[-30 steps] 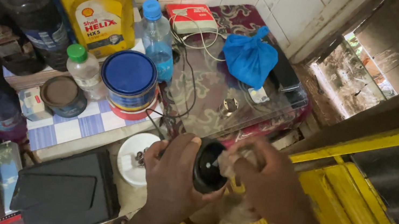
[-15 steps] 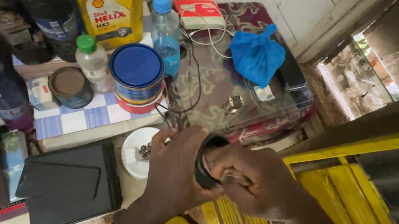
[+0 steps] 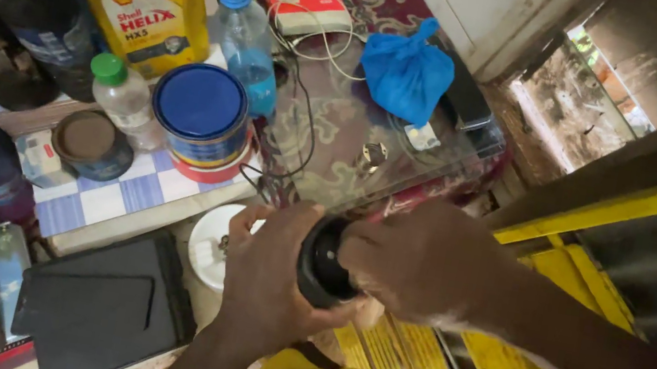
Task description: Cleaning a portable speaker with a cloth after connecting it to a charger.
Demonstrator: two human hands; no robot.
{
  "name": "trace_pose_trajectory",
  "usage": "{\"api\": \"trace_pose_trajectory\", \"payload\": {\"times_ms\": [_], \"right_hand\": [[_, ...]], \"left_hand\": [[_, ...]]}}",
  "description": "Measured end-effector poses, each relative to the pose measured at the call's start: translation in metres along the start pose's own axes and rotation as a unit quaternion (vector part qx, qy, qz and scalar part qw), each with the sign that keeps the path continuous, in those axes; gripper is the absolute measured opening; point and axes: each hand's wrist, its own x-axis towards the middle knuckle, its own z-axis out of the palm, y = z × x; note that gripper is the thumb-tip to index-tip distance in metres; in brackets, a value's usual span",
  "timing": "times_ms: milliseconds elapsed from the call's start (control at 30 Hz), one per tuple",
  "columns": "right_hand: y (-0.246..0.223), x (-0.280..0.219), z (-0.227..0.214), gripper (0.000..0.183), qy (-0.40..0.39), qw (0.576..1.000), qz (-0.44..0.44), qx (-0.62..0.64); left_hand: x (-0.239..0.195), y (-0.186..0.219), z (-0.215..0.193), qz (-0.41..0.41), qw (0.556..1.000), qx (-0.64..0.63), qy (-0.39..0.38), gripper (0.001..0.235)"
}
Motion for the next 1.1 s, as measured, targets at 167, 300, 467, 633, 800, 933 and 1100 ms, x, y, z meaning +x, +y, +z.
{"api": "trace_pose_trajectory", "payload": {"times_ms": [167, 300, 467, 633, 800, 933, 1100], "right_hand": [[-0.007, -0.001, 0.012, 0.026, -0.048, 0.998, 0.032, -0.026], [-0.014, -0.011, 0.041, 0.022, -0.015, 0.979, 0.151, 0.135], [-0.037, 0.002, 0.066, 0.017, 0.179, 0.714, 0.366, 0.569], [-0.035, -0.004, 0.065, 0.025, 0.307, 0.589, 0.437, 0.606], [0.006, -0.039, 0.061, 0.032, 0.376, 0.655, 0.410, 0.511], [0.026, -0.038, 0.035, 0.030, 0.244, 0.858, 0.235, 0.387], [0.026, -0.013, 0.009, 0.034, 0.020, 0.999, 0.022, 0.036]], "left_hand": [[0.000, -0.007, 0.010, 0.024, 0.996, 0.057, 0.059, 0.097], [0.000, -0.013, 0.010, -0.014, 0.996, 0.075, 0.035, 0.105], [-0.010, -0.025, 0.025, 0.025, 0.994, 0.057, 0.092, 0.103], [-0.001, -0.016, 0.027, -0.084, 0.990, 0.103, 0.045, 0.106], [0.005, -0.015, 0.020, -0.023, 0.991, 0.052, 0.117, 0.095], [0.016, -0.005, 0.014, -0.081, 0.995, 0.055, 0.022, 0.073], [0.016, -0.008, 0.025, -0.011, 0.997, 0.049, 0.065, 0.094]]}}
